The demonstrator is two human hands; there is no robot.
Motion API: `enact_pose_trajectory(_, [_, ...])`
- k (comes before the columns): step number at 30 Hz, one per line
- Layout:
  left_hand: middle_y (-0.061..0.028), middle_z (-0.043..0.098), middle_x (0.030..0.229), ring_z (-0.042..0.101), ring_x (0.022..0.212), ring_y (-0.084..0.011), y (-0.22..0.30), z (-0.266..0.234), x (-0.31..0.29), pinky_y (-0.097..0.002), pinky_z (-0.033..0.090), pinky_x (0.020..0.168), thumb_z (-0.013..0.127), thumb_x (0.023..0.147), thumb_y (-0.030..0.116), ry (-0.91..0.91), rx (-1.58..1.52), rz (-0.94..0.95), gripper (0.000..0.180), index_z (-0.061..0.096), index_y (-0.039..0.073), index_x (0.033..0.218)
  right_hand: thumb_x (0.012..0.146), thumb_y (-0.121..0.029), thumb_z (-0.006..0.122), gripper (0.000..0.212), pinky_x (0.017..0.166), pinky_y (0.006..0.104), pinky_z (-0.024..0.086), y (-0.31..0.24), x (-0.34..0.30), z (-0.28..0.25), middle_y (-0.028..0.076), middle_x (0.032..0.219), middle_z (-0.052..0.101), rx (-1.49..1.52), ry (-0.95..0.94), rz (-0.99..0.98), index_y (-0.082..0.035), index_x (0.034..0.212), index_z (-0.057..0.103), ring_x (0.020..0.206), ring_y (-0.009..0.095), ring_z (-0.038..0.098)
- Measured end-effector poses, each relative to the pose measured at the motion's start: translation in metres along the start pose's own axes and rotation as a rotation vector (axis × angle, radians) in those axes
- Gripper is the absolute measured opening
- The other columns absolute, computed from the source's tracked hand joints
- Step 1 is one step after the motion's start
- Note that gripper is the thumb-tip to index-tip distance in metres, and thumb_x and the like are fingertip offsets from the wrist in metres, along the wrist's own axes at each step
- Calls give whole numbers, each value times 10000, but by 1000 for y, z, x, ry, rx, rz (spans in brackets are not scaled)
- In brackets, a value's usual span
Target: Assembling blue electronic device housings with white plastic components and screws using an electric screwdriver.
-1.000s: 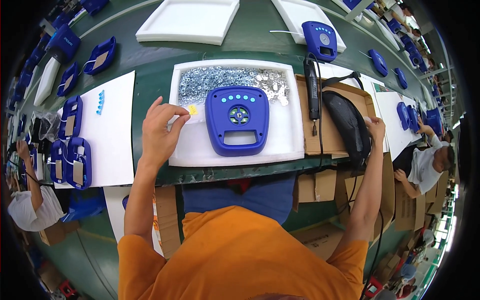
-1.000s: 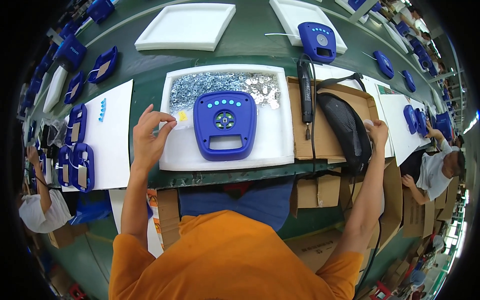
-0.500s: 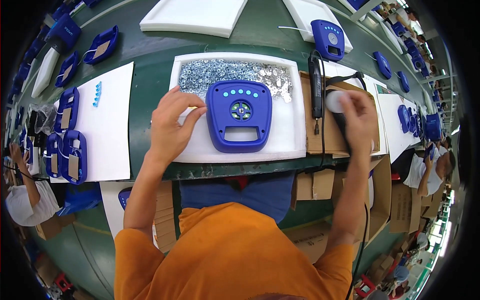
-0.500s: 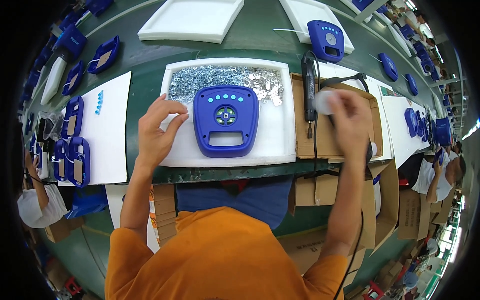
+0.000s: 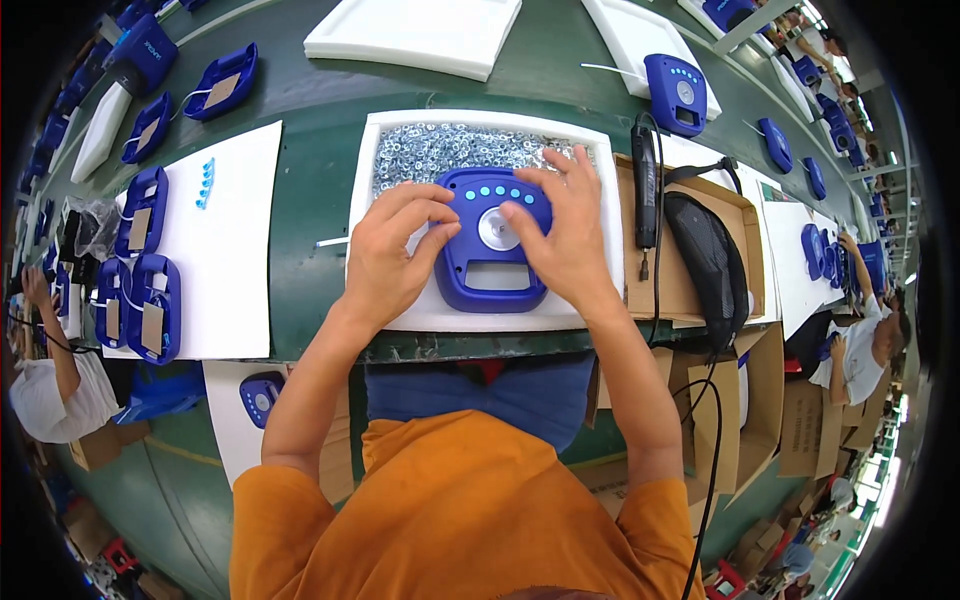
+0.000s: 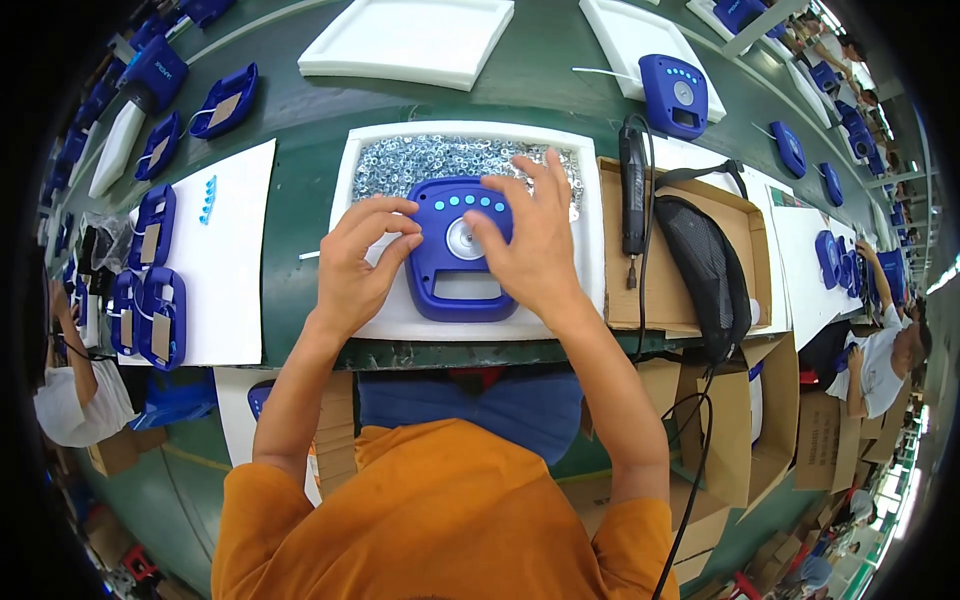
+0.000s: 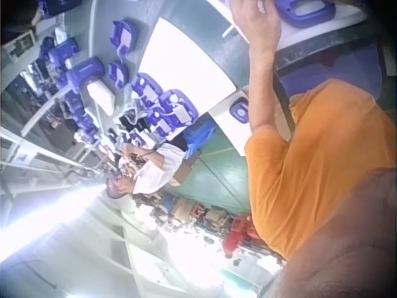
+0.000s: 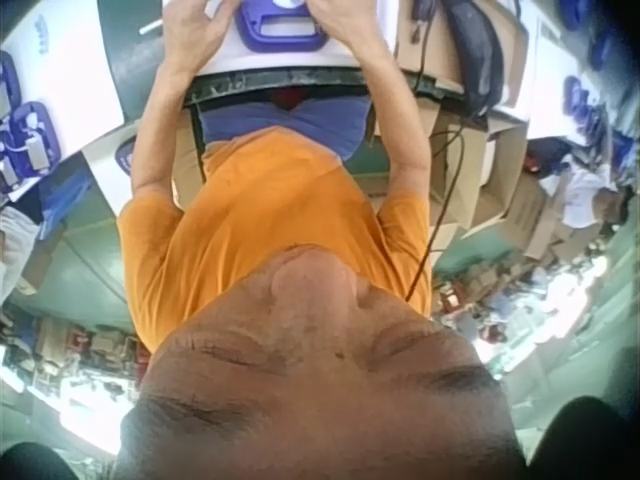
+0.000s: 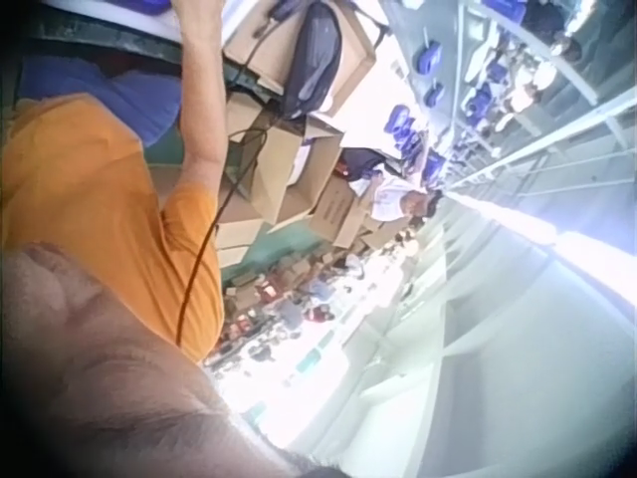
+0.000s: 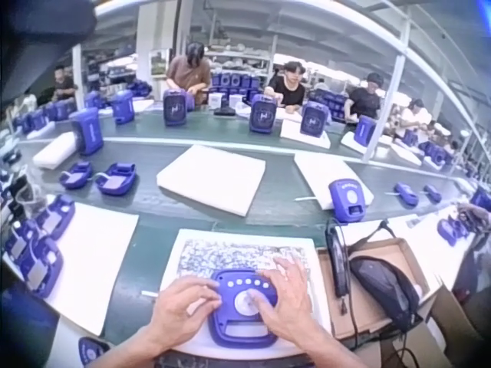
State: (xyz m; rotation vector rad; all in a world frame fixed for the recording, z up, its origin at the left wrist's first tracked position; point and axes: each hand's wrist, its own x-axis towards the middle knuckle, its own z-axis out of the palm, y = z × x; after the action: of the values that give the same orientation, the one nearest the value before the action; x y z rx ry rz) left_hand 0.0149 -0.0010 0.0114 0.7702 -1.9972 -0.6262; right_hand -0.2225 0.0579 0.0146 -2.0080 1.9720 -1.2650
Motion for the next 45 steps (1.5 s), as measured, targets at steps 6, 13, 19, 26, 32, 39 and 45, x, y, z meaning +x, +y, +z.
enact_pose_trajectory(6, [-98, 842, 1186, 787, 1171, -312, 3, -9, 1, -508, 557, 1194, 854, 939, -13, -34, 23, -5, 128, 809, 42, 1046, 977, -149, 844, 115, 1027, 483, 519, 51, 13, -47, 129, 1132, 755, 30, 49, 182, -60, 1039, 807, 1209, 344, 667])
enact_pose_trajectory(13, [-101, 847, 1161, 797, 1154, -294, 5, -15, 2, -510, 555, 1198, 851, 955, -8, -44, 47, -3, 108, 810, 27, 1048, 911, -110, 882, 59, 904, 468, 516, 71, 1, -49, 78, 955, 685, -204, -126, -37, -84, 936, 836, 993, 330, 636])
enact_pose_trajectory(19, [-103, 852, 1137, 805, 1142, -292, 8, -13, 7, -509, 556, 1197, 851, 965, 0, -46, 25, -10, 103, 813, 24, 1058, 887, -101, 897, 62, 903, 470, 521, 77, 0, -41, 70, 955, 693, -309, -143, -123, -96, 921, 845, 1012, 322, 650])
enact_pose_trajectory(26, [-105, 856, 1119, 812, 1128, -285, 4, -13, 10, -539, 548, 1209, 838, 973, -5, -86, -30, -35, 97, 812, 17, 1064, 907, -87, 873, 51, 916, 475, 527, 81, -1, -38, 88, 959, 702, -326, -112, -172, -72, 938, 834, 1015, 329, 655])
enact_pose_trajectory(32, [-93, 861, 1080, 821, 1082, -284, 2, -15, 9, -542, 549, 1207, 835, 972, -8, -81, -48, -30, 94, 814, 22, 1058, 896, -61, 877, 77, 866, 467, 546, 70, -2, -42, 92, 953, 700, -271, -6, -152, -68, 949, 823, 949, 337, 656])
enact_pose_trajectory(39, [-80, 842, 1014, 806, 991, -315, 4, -8, 18, -531, 592, 1126, 850, 951, 26, -45, -45, 33, 99, 794, 51, 1028, 873, -44, 878, 124, 784, 424, 571, -2, 3, -28, 66, 934, 670, -64, -60, -343, -78, 926, 771, 920, 293, 662])
enact_pose_trajectory(45, [-79, 824, 983, 793, 972, -327, 2, 0, 25, -535, 599, 1107, 851, 941, 34, -50, -1, 103, 92, 786, 62, 1001, 801, -48, 843, 150, 780, 397, 593, -2, 1, -15, 53, 932, 639, -182, -110, -504, -74, 928, 767, 923, 267, 666])
